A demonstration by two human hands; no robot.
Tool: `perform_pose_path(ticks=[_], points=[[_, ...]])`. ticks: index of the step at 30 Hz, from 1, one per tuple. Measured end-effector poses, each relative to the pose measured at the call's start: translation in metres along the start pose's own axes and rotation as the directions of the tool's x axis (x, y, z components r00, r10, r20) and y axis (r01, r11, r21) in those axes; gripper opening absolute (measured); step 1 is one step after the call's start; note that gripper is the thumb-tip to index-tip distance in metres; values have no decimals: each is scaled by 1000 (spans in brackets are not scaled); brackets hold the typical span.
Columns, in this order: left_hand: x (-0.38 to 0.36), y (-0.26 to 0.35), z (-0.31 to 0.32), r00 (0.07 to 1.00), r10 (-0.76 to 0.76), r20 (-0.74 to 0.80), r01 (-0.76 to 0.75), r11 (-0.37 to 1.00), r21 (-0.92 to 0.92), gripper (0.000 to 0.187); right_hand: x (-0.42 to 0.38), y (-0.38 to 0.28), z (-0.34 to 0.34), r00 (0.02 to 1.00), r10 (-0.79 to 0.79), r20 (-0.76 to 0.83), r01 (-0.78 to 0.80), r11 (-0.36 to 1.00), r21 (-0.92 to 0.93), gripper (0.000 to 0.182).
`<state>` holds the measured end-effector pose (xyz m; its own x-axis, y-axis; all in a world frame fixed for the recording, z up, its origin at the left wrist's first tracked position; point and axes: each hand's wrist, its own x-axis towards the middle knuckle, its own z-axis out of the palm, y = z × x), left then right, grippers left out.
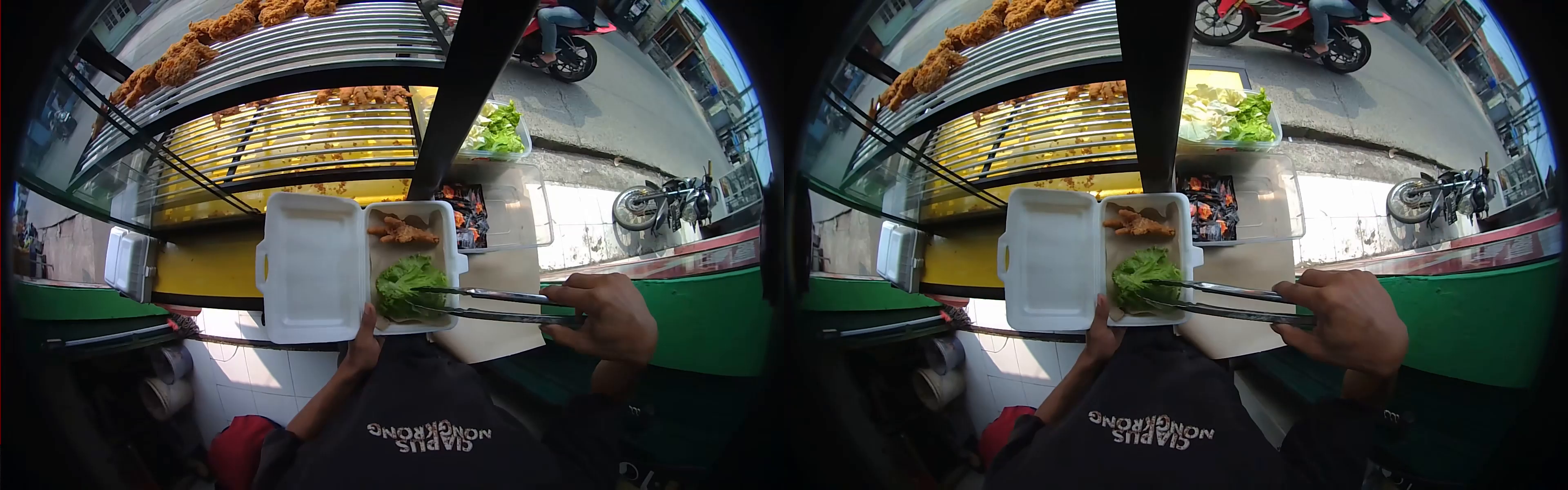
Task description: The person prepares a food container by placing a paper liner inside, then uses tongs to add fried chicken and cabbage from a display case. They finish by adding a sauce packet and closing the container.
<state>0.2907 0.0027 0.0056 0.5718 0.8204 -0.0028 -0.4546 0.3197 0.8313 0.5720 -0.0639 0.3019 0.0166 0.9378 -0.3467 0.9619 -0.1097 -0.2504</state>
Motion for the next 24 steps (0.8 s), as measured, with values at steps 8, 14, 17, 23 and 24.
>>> perform_pose_path(ticks=[8, 14, 17, 23, 24], points=[[5, 22, 14, 935, -329, -132, 288, 922, -260, 43, -7, 9, -6, 997, 9, -80, -4, 998, 64, 32], [-2, 12, 6, 930, -345, -127, 301, 912, -279, 43, 19, 13, 21, 994, -107, -6, 107, 983, 148, 30], [-10, 4, -4, 938, -279, -206, 270, 960, -72, 47, 22, 13, 19, 994, -94, -53, 103, 973, 205, 31], [-29, 7, -41, 923, -175, -344, 145, 983, -109, 50, 71, -2, 55, 965, -73, -253, 89, 995, 52, 32], [-33, 8, -49, 863, -190, -468, 98, 972, -214, 47, 84, -9, 56, 992, -19, -128, 25, 998, 49, 32]])
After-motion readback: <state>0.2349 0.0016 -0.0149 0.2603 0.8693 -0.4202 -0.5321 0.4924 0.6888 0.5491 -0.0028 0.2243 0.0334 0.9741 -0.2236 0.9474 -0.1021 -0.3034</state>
